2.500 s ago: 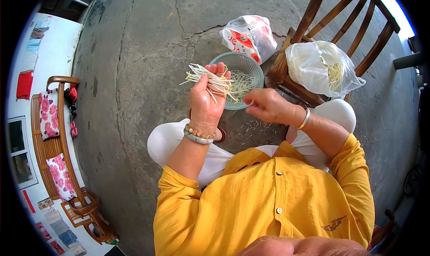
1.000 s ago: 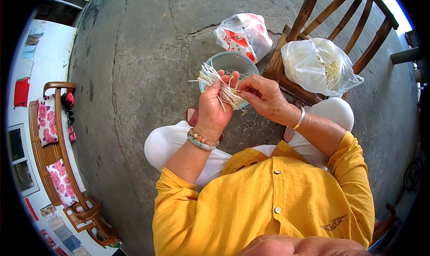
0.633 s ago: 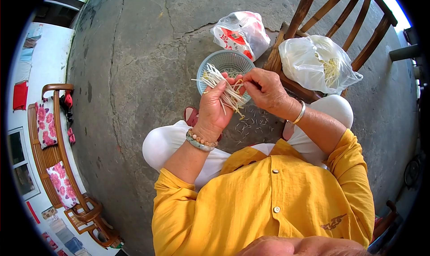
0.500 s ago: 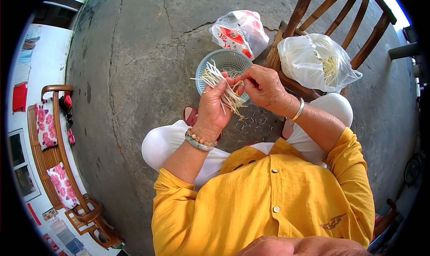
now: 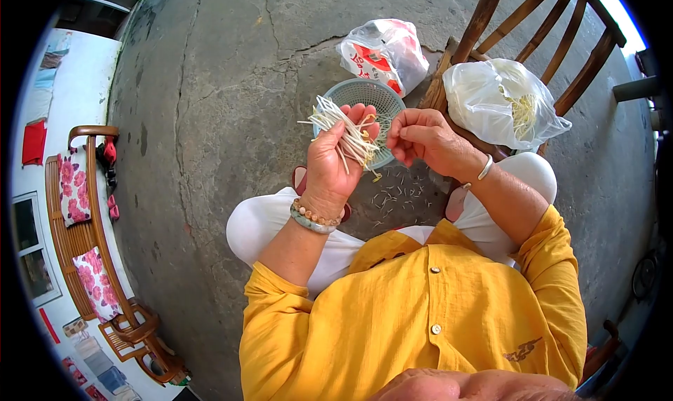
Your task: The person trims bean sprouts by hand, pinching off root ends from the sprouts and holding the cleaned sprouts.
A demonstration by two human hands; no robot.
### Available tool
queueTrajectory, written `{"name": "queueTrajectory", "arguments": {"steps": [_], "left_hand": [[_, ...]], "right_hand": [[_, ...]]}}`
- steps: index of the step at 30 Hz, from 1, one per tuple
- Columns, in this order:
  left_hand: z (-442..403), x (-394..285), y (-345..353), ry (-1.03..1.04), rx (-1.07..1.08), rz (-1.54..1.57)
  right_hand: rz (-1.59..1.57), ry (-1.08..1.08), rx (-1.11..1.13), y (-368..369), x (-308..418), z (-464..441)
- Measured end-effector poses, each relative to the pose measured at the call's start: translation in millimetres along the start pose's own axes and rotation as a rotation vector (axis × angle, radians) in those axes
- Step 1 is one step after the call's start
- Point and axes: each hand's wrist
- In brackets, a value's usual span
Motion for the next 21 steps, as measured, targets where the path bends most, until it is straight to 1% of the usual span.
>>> {"name": "queueTrajectory", "arguments": {"steps": [3, 6, 9, 11, 17, 19, 21], "left_hand": [[-0.7, -0.7, 2.4, 0.001, -0.005, 0.022], [-1.5, -1.5, 0.9, 0.009, 0.026, 0.040], [-2.7, 0.5, 2.4, 0.021, 0.060, 0.030], [-2.8, 2.3, 2.8, 0.005, 0.077, 0.037], [-5.1, 7.1, -3.8, 0.050, 0.144, -0.062], [-4.4, 6.6, -3.5, 0.029, 0.101, -0.041], [-4.7, 6.5, -4.1, 0.012, 0.085, -0.029]], "right_hand": [[-0.069, -0.019, 0.044, -2.6, -3.8, -2.1], [-0.048, -0.026, 0.042, 6.8, -2.5, 1.6], [0.161, -0.030, 0.068, 13.6, 0.9, 4.1], [0.162, -0.045, 0.061, 15.1, -4.0, 1.8], [0.115, -0.061, 0.025, 9.5, -10.8, -4.9], [0.101, -0.062, 0.032, 8.4, -11.4, -4.7], [0.160, -0.071, 0.003, 6.4, -9.3, -5.4]]}}
Point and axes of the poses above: each hand's wrist, its own z-axis away from the middle knuckle, its own y-axis out of the palm, x = y × z, and after that the axes turned 1 degree about y, right-handed
